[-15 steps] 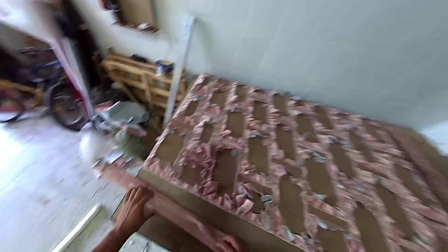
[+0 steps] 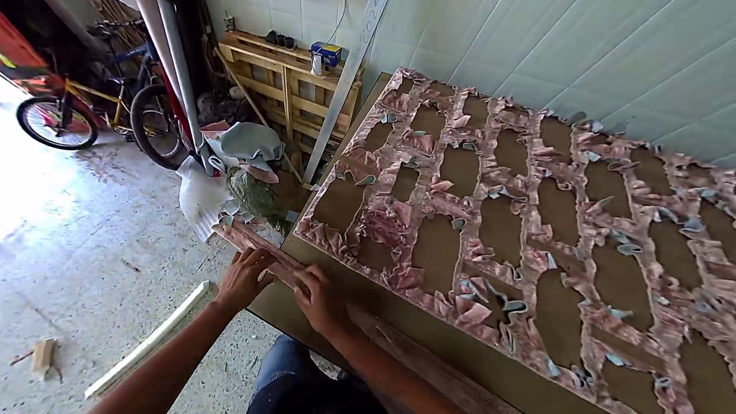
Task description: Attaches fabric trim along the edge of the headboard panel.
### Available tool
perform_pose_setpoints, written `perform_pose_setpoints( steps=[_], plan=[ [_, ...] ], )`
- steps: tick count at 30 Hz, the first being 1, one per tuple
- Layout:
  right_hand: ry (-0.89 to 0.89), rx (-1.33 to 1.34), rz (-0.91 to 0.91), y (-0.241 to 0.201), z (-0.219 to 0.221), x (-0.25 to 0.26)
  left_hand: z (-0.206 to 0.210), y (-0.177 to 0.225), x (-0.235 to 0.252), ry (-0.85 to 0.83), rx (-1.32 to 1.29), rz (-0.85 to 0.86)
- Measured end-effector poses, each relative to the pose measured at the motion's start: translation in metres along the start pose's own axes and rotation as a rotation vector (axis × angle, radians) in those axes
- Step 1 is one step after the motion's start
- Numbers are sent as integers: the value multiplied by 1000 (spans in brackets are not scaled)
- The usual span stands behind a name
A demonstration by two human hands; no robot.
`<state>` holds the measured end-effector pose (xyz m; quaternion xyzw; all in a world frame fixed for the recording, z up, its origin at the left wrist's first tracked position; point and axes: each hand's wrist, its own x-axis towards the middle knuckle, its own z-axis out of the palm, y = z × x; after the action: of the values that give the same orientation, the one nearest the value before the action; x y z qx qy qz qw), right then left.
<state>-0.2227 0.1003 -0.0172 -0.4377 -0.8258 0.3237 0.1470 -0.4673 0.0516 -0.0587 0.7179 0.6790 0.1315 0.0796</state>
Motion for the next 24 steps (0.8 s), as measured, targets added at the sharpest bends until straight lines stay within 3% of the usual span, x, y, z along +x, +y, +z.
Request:
perform_pose_setpoints(
  steps=[5, 15, 19, 24],
  plan=[
    [-31, -67, 171, -22, 40, 78, 20, -27, -5, 165, -293, 49],
    [70, -61, 269, -15, 57, 97, 40, -52, -33, 221, -481, 80],
    [63, -35, 302, -16, 59, 99, 30, -46, -21, 269, -579, -34],
    [71, -170, 219, -30, 63, 104, 8, -49, 3, 226, -387, -253]
  ],
)
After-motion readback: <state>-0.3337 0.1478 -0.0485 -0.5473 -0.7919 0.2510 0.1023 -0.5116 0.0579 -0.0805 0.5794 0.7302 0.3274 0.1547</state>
